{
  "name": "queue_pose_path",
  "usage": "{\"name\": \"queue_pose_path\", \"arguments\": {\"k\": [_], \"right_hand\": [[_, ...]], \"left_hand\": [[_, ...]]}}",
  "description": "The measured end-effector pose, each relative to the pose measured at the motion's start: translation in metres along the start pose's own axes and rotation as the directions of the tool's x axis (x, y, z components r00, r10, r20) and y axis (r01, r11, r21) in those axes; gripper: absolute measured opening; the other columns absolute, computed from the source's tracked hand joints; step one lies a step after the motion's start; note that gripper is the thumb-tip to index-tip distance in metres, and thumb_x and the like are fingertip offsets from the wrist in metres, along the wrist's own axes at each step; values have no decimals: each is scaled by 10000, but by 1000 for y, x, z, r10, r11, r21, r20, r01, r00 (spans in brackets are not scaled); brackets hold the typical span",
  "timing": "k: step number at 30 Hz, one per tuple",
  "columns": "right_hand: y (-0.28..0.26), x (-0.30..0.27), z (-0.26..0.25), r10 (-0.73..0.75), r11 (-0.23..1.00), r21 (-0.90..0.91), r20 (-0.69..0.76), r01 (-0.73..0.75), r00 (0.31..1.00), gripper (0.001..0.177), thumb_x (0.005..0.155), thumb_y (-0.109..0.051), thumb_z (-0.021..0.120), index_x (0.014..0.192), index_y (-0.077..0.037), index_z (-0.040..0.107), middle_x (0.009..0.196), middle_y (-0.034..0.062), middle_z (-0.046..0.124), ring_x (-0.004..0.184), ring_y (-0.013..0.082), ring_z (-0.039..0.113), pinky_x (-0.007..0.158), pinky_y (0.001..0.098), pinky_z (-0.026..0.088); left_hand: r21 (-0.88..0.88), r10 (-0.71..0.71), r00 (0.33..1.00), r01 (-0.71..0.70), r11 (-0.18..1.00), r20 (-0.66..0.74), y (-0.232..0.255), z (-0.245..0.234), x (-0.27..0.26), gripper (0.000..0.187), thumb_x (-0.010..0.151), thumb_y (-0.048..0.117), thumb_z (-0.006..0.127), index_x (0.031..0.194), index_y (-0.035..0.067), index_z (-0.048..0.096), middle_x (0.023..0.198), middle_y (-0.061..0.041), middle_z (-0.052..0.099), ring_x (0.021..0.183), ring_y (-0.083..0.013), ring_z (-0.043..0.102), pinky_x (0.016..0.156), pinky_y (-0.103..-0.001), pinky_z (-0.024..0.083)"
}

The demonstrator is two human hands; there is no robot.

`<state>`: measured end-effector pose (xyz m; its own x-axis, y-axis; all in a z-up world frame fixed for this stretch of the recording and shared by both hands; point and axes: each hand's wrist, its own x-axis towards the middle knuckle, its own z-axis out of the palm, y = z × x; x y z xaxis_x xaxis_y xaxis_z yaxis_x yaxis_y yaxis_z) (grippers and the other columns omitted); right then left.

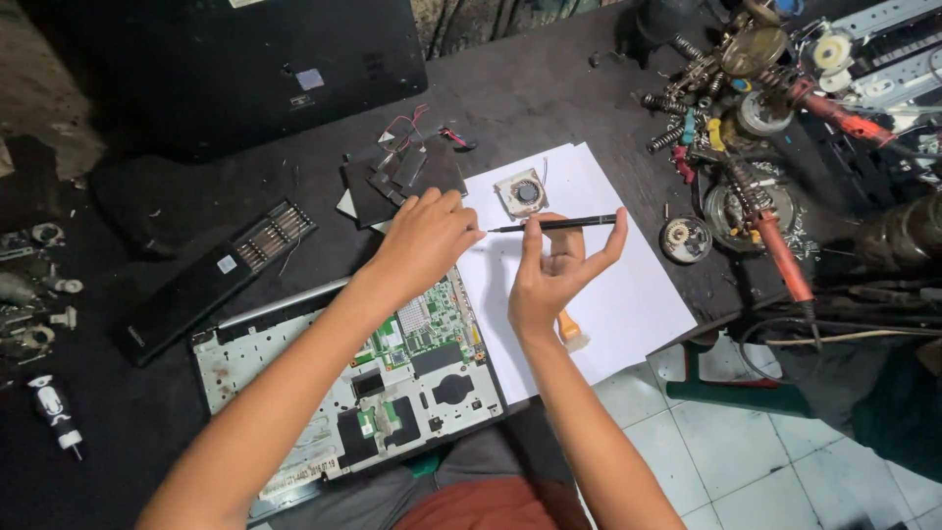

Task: The person cleans the internal components of a disassembled electronic device using a small brush and a pen-like tool. They remove a fan and a metal shield, brush dust from the circuit board and chassis, and then place the components back on the work surface.

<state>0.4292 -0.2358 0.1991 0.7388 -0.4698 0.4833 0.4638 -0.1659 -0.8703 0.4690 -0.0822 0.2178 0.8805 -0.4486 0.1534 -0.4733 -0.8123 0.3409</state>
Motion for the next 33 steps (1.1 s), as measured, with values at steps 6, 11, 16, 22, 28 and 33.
{"name": "queue_pose_path", "arguments": {"k": [6, 11, 16, 22, 28, 33], "right_hand": [[-1, 1, 1, -11, 1000, 20, -6, 11, 1000, 891, 1024, 20, 678, 1632, -217, 72, 1010, 112, 707, 947, 180, 725, 982, 346, 559], [-3, 2, 1, 4, 1000, 7, 2, -4, 1000, 865, 1037, 22, 660, 1622, -228, 75, 1008, 107, 695, 924, 190, 739, 966, 352, 577], [7, -1, 1, 39, 997, 64, 45, -42, 998, 879, 1039, 23, 658, 1613, -283, 67, 1049, 95, 671, 923, 156, 745, 945, 310, 600], [15, -14, 0, -327, 944, 8, 160, 330, 931, 764, 1059, 67, 664, 1577, -175, 157, 932, 203, 625, 854, 293, 628, 902, 421, 564], [11, -14, 5, -513, 857, 100, 231, 505, 826, 889, 973, 148, 698, 1556, -55, 58, 936, 204, 655, 834, 307, 687, 831, 435, 590], [-55, -37, 37, -397, 918, 186, 407, 350, 823, 861, 976, 153, 674, 1550, -99, 83, 995, 165, 691, 811, 268, 747, 826, 416, 640]], "left_hand": [[-62, -13, 999, 15, 998, 30, -1, -9, 4, 217, 914, 284, 752, 858, 74, 754, 836, -102, 636, 860, -313, 629, 753, -436, 504], [-143, -66, 996, 57, 988, -59, 4, -53, -38, 226, 999, 268, 674, 921, 63, 730, 869, -108, 629, 888, -332, 641, 775, -450, 519], [-125, -174, 984, 169, 978, -27, 21, -66, -135, 249, 999, 234, 629, 1217, 127, 684, 1320, -120, 593, 1259, -378, 565, 941, -540, 491], [-153, -311, 948, 318, 936, 69, 27, -40, -216, 764, 1008, 438, 557, 1622, 95, 256, 1719, -120, 109, 1575, -351, 71, 1233, -536, 157], [-219, -343, 935, 317, 923, -94, 34, -44, -221, 600, 1035, 345, 596, 1525, 27, 459, 1650, -221, 325, 1539, -394, 242, 1247, -538, 140], [-248, -361, 926, 327, 912, -106, 31, -44, -224, 580, 1037, 379, 590, 1502, 45, 500, 1647, -233, 320, 1537, -373, 267, 1253, -528, 151]]}}
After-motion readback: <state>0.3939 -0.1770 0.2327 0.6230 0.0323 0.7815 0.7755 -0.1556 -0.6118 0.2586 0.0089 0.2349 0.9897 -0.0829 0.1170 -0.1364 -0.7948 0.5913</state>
